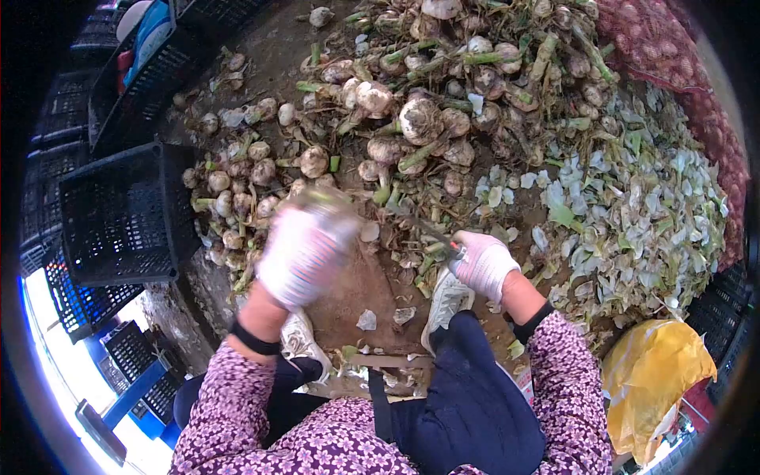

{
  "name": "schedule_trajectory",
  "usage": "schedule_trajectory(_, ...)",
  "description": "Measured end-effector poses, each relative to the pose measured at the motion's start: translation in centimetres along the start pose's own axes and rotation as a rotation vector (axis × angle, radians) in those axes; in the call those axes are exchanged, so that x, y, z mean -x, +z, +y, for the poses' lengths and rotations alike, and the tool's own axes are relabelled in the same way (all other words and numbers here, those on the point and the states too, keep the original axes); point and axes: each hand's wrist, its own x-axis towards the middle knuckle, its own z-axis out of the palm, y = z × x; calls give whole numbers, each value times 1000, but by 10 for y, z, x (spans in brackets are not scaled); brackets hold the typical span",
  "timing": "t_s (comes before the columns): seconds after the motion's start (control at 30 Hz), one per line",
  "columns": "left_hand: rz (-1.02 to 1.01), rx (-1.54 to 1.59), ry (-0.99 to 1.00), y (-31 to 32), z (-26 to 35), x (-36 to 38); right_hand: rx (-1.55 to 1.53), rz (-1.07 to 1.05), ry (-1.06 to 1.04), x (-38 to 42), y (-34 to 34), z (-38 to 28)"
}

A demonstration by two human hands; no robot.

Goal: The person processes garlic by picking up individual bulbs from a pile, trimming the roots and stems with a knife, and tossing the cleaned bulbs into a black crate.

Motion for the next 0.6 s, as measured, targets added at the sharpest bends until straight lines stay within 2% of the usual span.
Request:
schedule_trajectory(0.03, 12, -214, -88, -27, -12, -12, 20, 43, 56, 0, 2, 9)
schedule_trajectory(0.07, 39, -535, -333, -38, -17, -6, 55, 112, 7, -2, 3, 17)
schedule_trajectory(0.1, 42, -736, -456, -42, -35, 5, 84, 185, -42, -8, 4, 24)
schedule_trajectory(0.13, 61, -606, -624, -38, -39, 7, 120, 247, -167, -21, 11, 33)
schedule_trajectory(0.17, 81, -467, -790, -30, -43, 9, 120, 250, -167, -30, 6, 27)
schedule_trajectory(0.23, 114, -300, -615, 19, -36, 22, 357, 238, -337, -42, 8, 7)
schedule_trajectory(0.3, -76, 137, -735, 79, -38, 43, 400, 176, -300, -51, 20, 5)
schedule_trajectory(0.37, 76, 311, -914, 133, -36, 56, 421, 112, -139, -43, 21, 7)
schedule_trajectory(0.43, 169, 198, -722, 140, -21, 43, 386, 99, -92, -26, 23, 21)
schedule_trajectory(0.5, 68, 109, -607, 158, -18, 29, 303, 79, -21, -13, 23, 38)
schedule_trajectory(0.53, -49, 27, -671, 153, -6, 12, 301, 80, -23, -9, 22, 47)
schedule_trajectory(0.57, -165, -54, -734, 151, 6, -4, 192, 182, -38, -6, 20, 57)
schedule_trajectory(0.6, -164, -105, -735, 162, 8, -10, 80, 281, -52, -4, 19, 66)
